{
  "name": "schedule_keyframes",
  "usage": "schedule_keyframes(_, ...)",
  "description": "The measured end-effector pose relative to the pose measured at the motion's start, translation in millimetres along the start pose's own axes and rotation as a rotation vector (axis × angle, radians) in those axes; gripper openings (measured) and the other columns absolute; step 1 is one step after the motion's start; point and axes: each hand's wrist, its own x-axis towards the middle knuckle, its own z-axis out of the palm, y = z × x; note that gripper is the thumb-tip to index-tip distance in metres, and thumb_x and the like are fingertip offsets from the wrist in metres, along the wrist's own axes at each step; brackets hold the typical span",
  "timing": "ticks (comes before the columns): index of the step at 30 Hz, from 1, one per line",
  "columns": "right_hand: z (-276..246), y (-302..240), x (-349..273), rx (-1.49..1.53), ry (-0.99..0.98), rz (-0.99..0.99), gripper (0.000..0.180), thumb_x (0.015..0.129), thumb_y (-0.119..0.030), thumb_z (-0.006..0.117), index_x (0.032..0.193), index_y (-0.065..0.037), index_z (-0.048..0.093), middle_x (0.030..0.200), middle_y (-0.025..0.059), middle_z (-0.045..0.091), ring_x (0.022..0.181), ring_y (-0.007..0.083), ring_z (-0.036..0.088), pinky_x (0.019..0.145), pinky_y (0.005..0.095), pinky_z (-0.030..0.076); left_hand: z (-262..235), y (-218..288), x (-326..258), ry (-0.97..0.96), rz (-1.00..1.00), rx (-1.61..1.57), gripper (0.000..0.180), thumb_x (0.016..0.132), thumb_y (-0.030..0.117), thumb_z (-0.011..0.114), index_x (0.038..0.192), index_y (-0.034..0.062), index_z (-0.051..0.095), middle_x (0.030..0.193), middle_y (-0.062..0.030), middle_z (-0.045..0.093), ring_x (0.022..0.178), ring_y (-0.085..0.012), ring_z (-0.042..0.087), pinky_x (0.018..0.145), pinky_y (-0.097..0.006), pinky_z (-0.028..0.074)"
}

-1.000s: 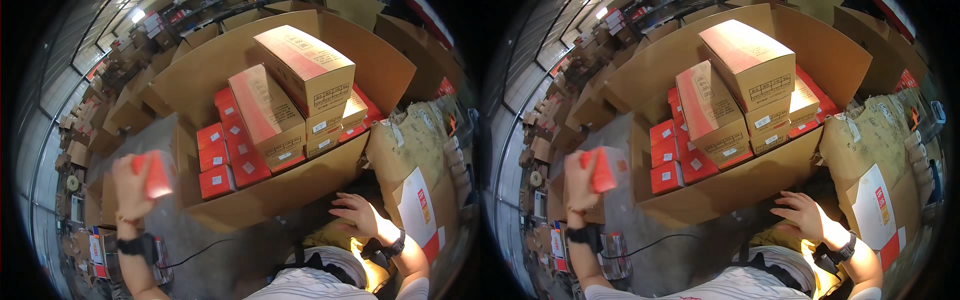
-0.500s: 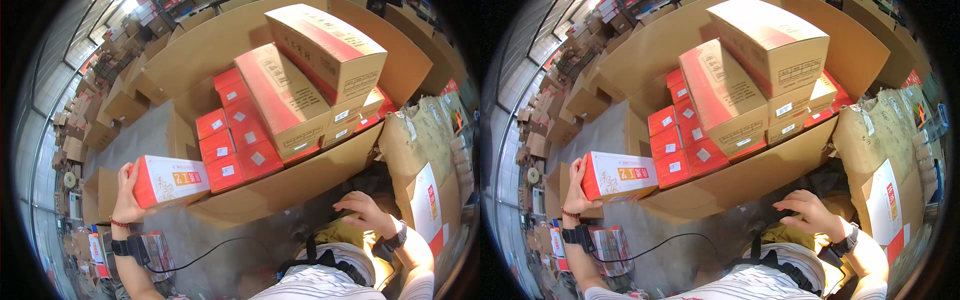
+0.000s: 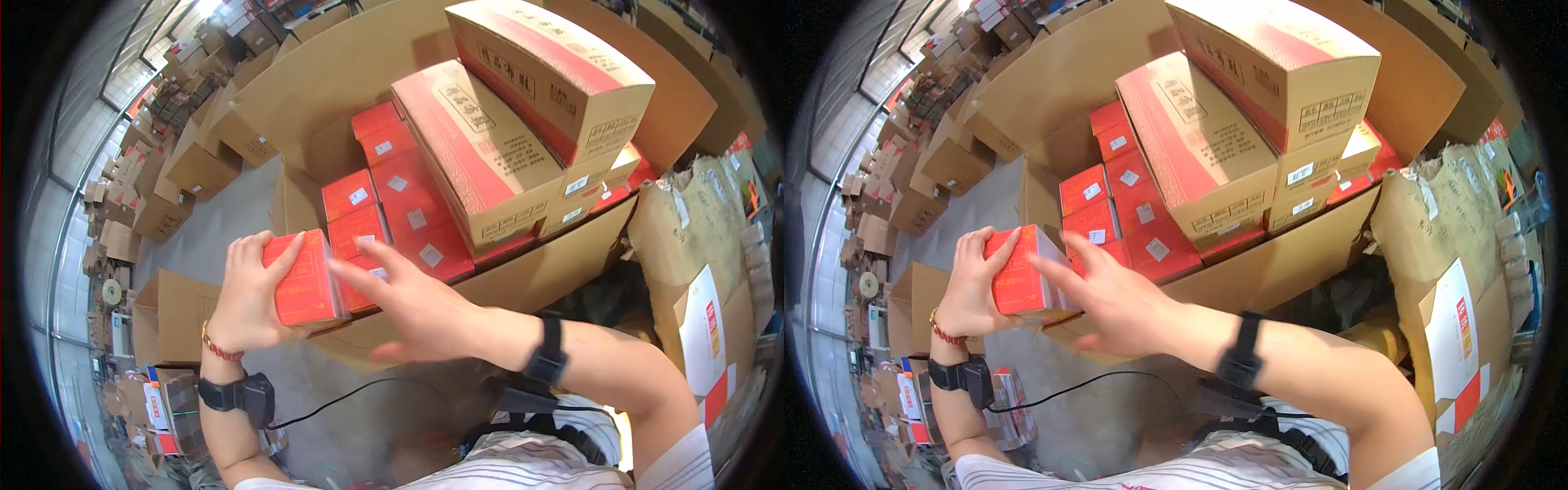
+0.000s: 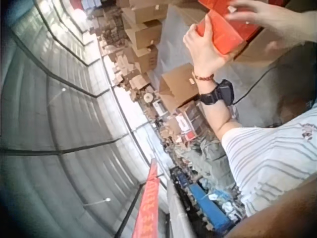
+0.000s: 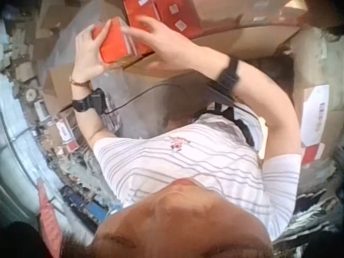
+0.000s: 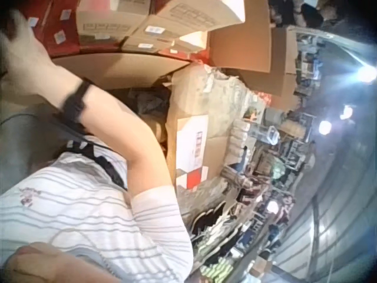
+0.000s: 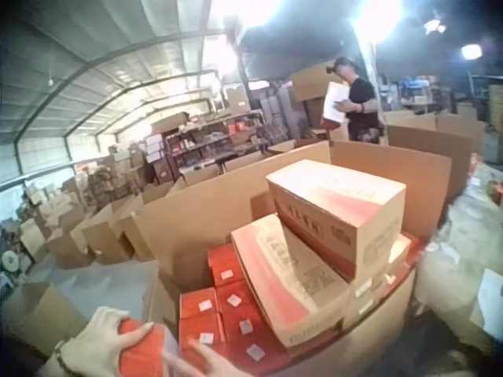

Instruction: The recorder is packaging shoes into individual boxes and then placing the small boxes into a large shipping carton in a warehouse setting.

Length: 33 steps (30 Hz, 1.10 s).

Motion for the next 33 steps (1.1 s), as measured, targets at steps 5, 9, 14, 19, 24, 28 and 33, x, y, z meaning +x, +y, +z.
schedule_keyframes(5, 27, 19, 52, 0.098, 0.044, -0.044, 0.094, 0.058, -0.015, 0.08, 0.138, -0.013, 0.031, 0.136, 0.0288, 0.021, 0.121, 0.0464, 0.035, 0.099, 0.043, 0.038, 9, -10, -18, -0.05, 0.068, -0.091, 0.095, 0.054, 0.04, 0.08, 0.132, 0.0025, 0.042, 0.135, -0.0201, 0.036, 0.126, -0.0369, 0.035, 0.106, -0.048, 0.025)
schedule_keyframes(9, 40, 23, 53, 0.056, 0.07, -0.132, 0.079, 0.058, -0.02, 0.079, 0.129, -0.009, 0.045, 0.13, 0.0315, 0.028, 0.121, 0.0468, 0.034, 0.098, 0.0457, 0.038, 136, -61, -89, 0.905, -0.332, -1.373, 0.076, 0.087, 0.056, 0.047, 0.137, -0.0005, 0.033, 0.142, -0.0131, 0.033, 0.131, -0.0246, 0.032, 0.108, -0.038, 0.027)
schedule_keyframes(14, 39, 6, 66, -0.076, 0.052, -0.156, 0.074, 0.054, -0.022, 0.08, 0.121, -0.008, 0.054, 0.124, 0.0307, 0.037, 0.115, 0.0439, 0.039, 0.091, 0.0463, 0.044, 249, -20, -99, 1.038, -0.781, -1.493, 0.075, 0.09, 0.057, 0.038, 0.14, 0.0017, 0.027, 0.145, -0.0133, 0.028, 0.133, -0.0256, 0.028, 0.109, -0.039, 0.024)
schedule_keyframes(19, 62, -14, 102, -0.245, -0.121, -0.095, 0.062, 0.043, -0.022, 0.079, 0.101, -0.007, 0.064, 0.103, 0.0214, 0.048, 0.1, 0.0367, 0.047, 0.075, 0.0409, 0.052, 249, -32, -103, 0.983, -0.816, -1.349, 0.074, 0.092, 0.057, 0.03, 0.142, 0.0039, 0.021, 0.147, -0.0135, 0.023, 0.135, -0.0266, 0.024, 0.11, -0.04, 0.022)
schedule_keyframes(24, 102, 47, 90, -0.393, -0.347, 0.066, 0.064, 0.056, -0.029, 0.076, 0.116, -0.013, 0.059, 0.112, 0.0257, 0.047, 0.103, 0.0381, 0.049, 0.075, 0.0438, 0.051, 241, -58, -83, 0.709, -0.714, -1.068, 0.073, 0.093, 0.056, 0.027, 0.144, 0.0046, 0.018, 0.149, -0.0143, 0.018, 0.137, -0.0279, 0.019, 0.111, -0.042, 0.019)
schedule_keyframes(28, 141, 87, 57, -0.669, -0.213, 0.102, 0.046, 0.072, -0.024, 0.066, 0.116, -0.013, 0.056, 0.132, 0.028, 0.039, 0.122, 0.0377, 0.042, 0.091, 0.0543, 0.04, 236, -63, -38, 0.026, -0.573, -0.231, 0.071, 0.092, 0.048, 0.037, 0.143, 0.0022, 0.018, 0.15, -0.0173, 0.015, 0.139, -0.031, 0.012, 0.11, -0.051, 0.012)
schedule_keyframes(33, 44, 92, -33, -0.626, -0.149, -0.109, 0.043, 0.073, -0.023, 0.065, 0.113, -0.011, 0.058, 0.127, 0.015, 0.05, 0.126, 0.0275, 0.04, 0.096, 0.0521, 0.036, 280, -32, -30, -0.086, -0.566, -0.076, 0.075, 0.086, 0.039, 0.051, 0.143, 0.0029, 0.019, 0.151, -0.0181, 0.01, 0.139, -0.0338, 0.012, 0.108, -0.053, 0.016)
